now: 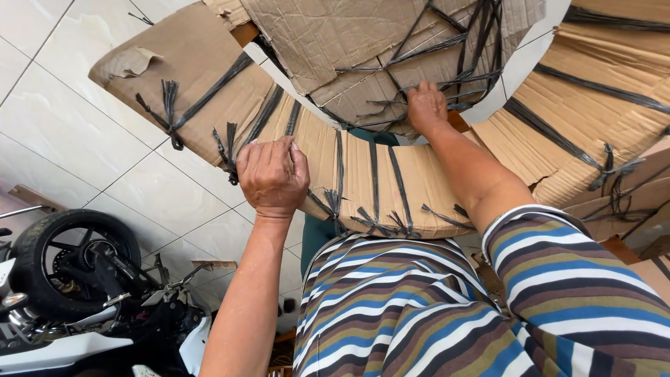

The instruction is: Securing cardboard panels to a curved frame by threading and tying black plastic strips through pre-made holes.

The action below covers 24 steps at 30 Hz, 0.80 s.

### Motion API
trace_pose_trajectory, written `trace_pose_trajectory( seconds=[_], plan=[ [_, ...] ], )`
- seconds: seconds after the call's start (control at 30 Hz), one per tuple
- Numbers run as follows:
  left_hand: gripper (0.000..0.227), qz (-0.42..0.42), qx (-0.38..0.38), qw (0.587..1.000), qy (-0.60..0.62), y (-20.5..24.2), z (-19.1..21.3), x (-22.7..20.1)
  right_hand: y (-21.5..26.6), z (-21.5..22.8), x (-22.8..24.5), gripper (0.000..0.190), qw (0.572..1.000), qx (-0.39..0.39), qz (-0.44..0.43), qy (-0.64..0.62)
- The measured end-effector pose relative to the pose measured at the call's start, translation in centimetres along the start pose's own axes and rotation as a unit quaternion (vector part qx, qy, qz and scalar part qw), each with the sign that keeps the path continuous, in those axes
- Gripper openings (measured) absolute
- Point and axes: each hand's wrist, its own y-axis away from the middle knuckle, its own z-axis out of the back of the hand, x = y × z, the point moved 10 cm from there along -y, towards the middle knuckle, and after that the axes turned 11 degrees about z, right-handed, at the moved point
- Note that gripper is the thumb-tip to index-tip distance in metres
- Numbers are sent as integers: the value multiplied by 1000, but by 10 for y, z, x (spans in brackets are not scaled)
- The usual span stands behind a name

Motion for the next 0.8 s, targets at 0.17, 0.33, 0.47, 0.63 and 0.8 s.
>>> trace_pose_trajectory(
  seconds=[0.17,0.33,0.47,0.63,0.8],
  plan=[
    [7,-11,-40,999,13,2,4,1,9,48,16,9,997,-23,-37,-63],
    [6,-4,-55,998,-2,9,-2,7,24,148,69,22,973,37,-22,-227],
    [9,27,-60,998,4,13,1,3,50,237,114,16,949,-50,21,-310],
    [71,66,16,961,269,31,28,-56,123,340,186,9,814,-190,206,-509],
    [58,84,98,888,442,89,28,-124,204,381,234,10,694,-166,258,-651]
  ],
)
